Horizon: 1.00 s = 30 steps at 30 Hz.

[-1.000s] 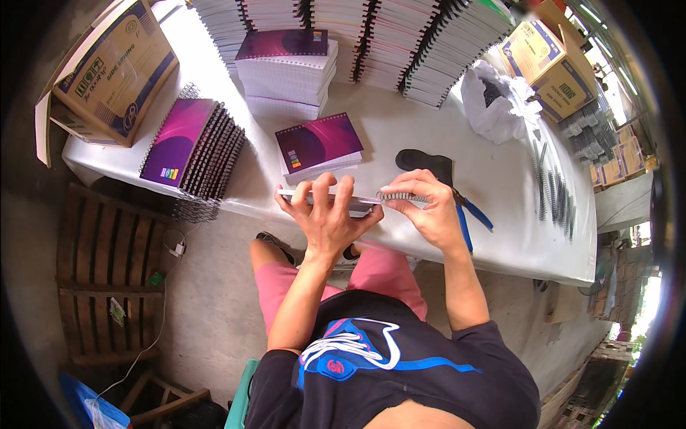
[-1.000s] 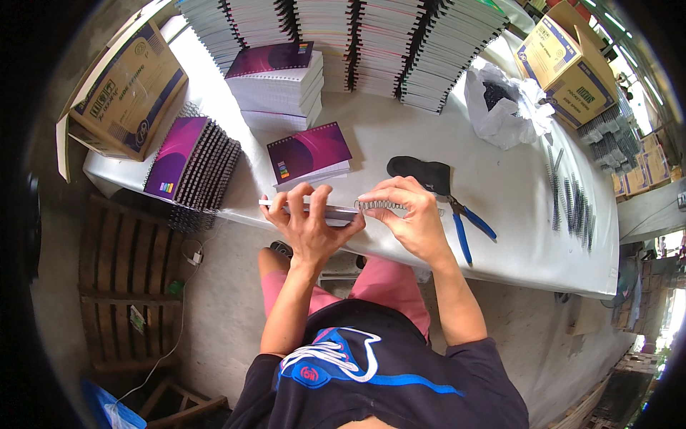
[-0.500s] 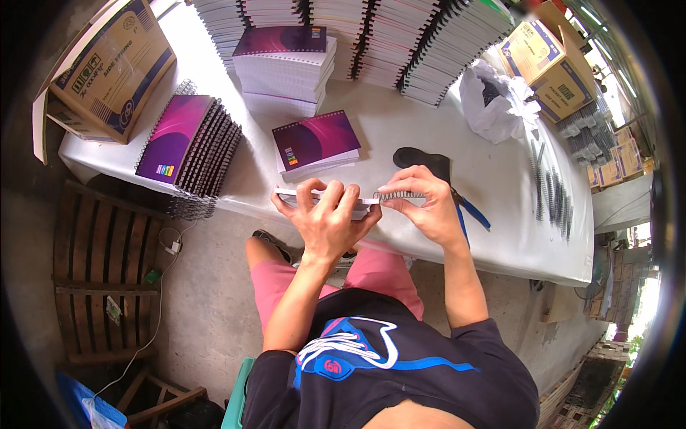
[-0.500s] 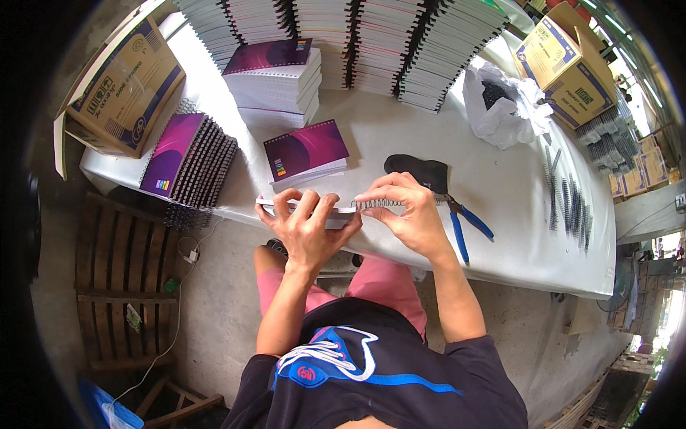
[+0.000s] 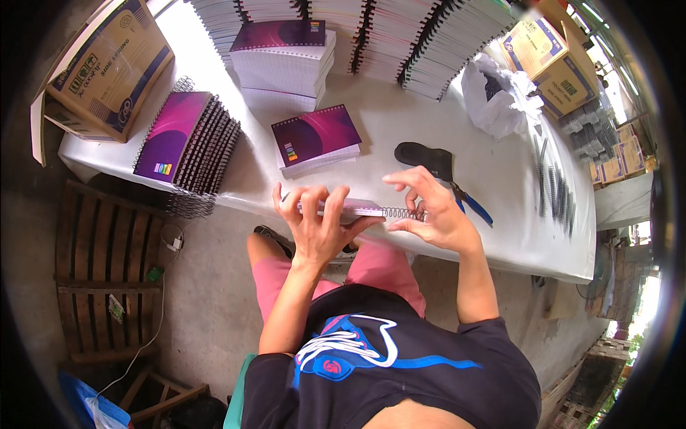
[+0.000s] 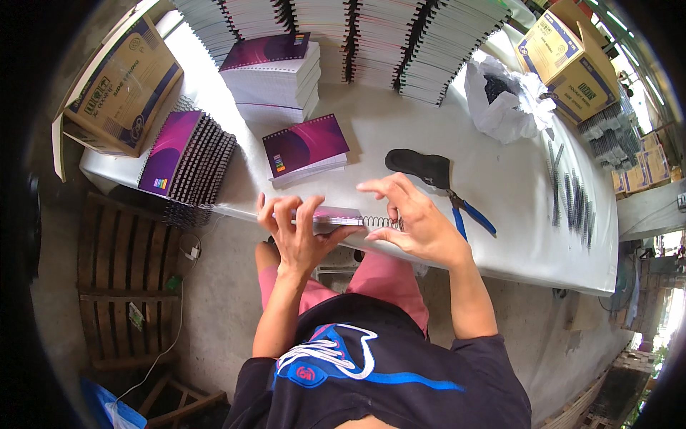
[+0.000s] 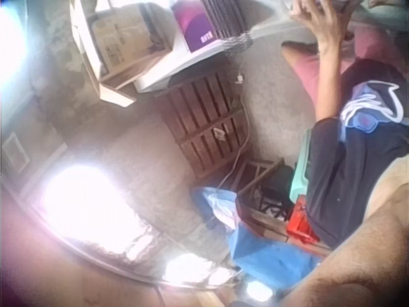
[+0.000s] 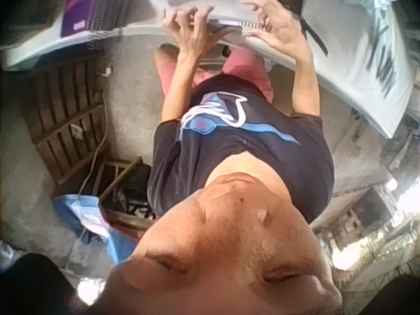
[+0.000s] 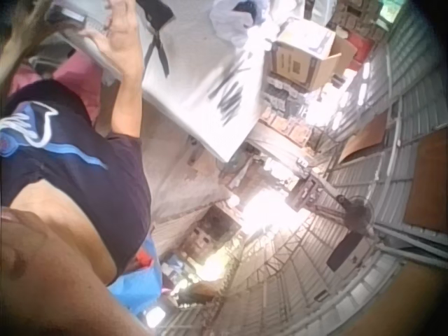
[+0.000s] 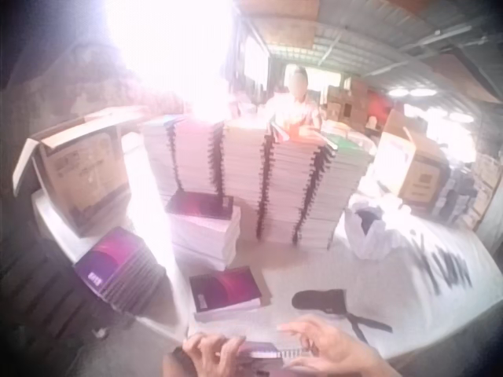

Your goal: The person trims the spiral wire of several notebooks using pliers and then stacks the finished notebooks together.

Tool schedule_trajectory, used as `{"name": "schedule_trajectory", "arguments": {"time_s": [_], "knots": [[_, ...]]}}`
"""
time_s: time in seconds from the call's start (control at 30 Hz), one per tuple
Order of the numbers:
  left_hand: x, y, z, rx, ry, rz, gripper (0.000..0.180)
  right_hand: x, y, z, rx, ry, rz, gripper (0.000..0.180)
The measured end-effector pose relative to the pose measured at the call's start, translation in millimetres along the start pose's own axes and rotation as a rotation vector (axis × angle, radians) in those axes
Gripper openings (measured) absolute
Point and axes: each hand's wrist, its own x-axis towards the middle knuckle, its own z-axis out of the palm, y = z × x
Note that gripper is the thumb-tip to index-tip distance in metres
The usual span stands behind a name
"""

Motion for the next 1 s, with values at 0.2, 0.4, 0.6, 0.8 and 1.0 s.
{"name": "schedule_trajectory", "arguments": {"time_s": [0.2, 0.4, 0.6, 0.8, 1.0], "knots": [[-20.8, -5.1, 1.2, -0.029, 0.12, 0.14, 0.045, -22.2, 21.4, 5.5, -0.074, -0.076, -0.146, 0.025], [9.6, 1.8, 5.7, 0.003, -0.143, 0.008, 0.055, -0.9, 28.3, -16.7, -0.031, 0.102, 0.083, 0.034], [21.1, 8.3, 15.9, -0.151, -0.15, -0.041, 0.063, 7.7, 97.9, -37.1, -0.679, 0.003, 0.127, 0.056], [20.3, 8.9, 9.5, -0.187, -0.036, -0.063, 0.057, 14.5, 103.4, -44.3, -0.46, 0.1, 0.12, 0.042], [22.2, 11.1, 5.4, -0.264, -0.104, -0.118, 0.056, 21.3, 80.3, -27.3, 0.955, -0.204, -0.154, 0.018]]}}
